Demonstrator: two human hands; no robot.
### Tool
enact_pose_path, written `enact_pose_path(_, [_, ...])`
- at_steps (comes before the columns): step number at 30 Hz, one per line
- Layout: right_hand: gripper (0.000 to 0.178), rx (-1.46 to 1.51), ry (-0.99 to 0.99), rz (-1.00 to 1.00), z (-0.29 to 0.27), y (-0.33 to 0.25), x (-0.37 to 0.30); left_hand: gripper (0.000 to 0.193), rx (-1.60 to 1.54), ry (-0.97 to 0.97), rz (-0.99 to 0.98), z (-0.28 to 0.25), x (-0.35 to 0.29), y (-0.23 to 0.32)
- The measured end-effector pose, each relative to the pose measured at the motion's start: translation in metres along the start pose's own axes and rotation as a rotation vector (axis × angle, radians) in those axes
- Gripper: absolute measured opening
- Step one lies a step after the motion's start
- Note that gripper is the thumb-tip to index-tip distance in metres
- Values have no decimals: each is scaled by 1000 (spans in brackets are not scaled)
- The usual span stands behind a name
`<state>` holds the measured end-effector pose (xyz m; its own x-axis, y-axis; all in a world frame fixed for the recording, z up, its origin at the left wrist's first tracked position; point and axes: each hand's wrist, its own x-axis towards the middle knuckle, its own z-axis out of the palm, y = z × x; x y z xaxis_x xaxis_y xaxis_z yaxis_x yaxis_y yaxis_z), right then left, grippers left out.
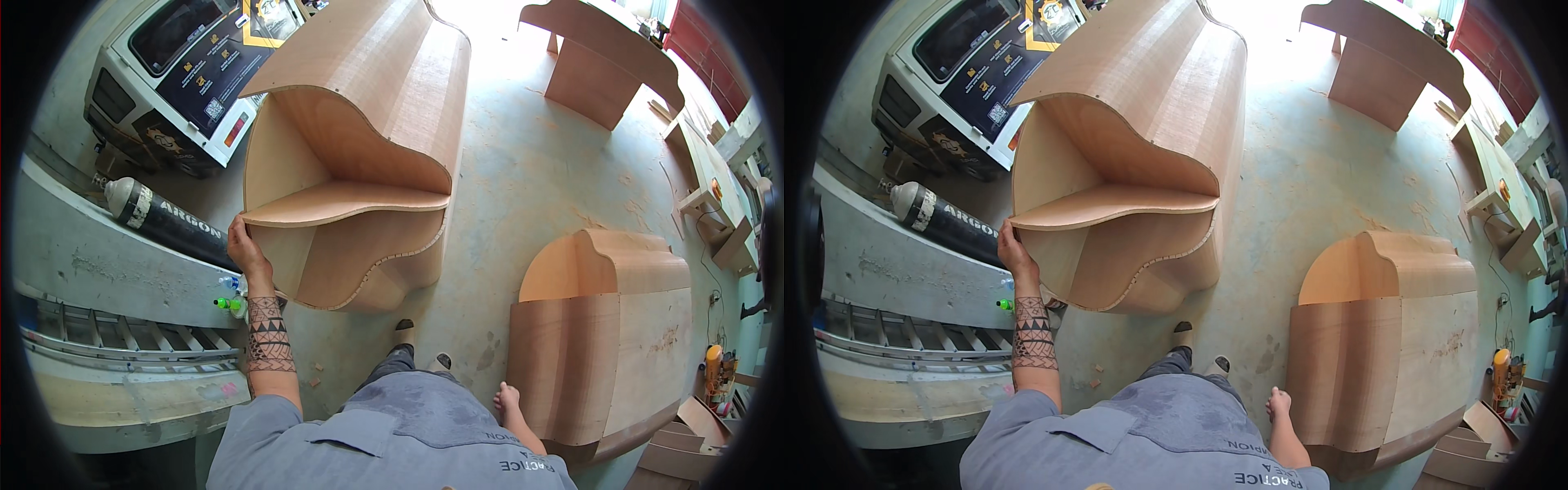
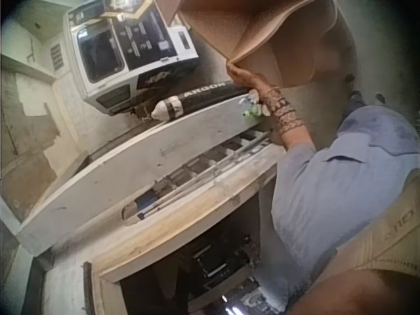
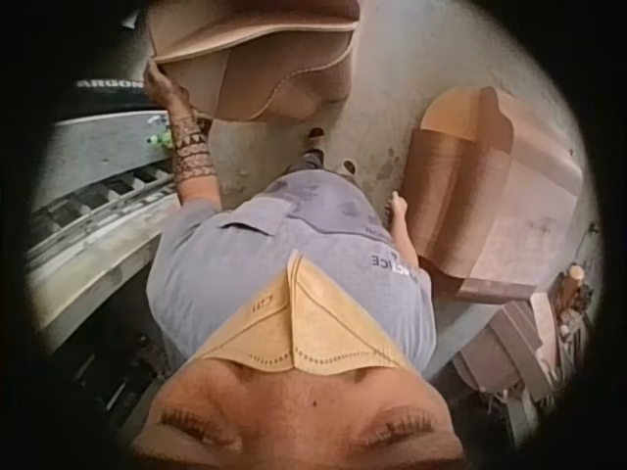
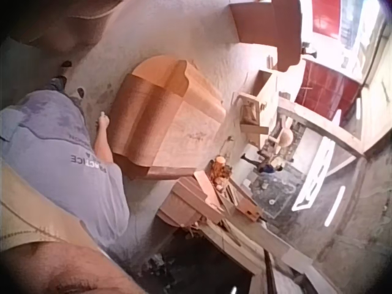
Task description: The person cuts a curved wooden board along a marked line using a jigsaw, then fits and aligns the cut board into a wooden furniture structure by hand before picking up a power drill and a box of screws.
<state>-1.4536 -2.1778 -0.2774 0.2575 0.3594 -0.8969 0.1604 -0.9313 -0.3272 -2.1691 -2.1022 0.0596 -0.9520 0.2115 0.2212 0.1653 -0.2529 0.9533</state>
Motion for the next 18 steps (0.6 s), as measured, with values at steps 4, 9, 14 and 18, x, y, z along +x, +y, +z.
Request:
enact_pose_path(4, [29,23,-114,-191,40,-73,1,32,15,6,-5,-3,0,1])
enact_pose_path(9, [38,-64,-259,-616,113,-190,-19,32,-25,-104,-44,-5,3,0])
enact_pose_path(14, [57,-333,7,-1266,202,-327,-150,30,-56,-185,-104,-27,9,0])
enact_pose_path(18, [78,-521,141,-1650,258,-390,-239,25,-107,-296,-127,-34,15,0])
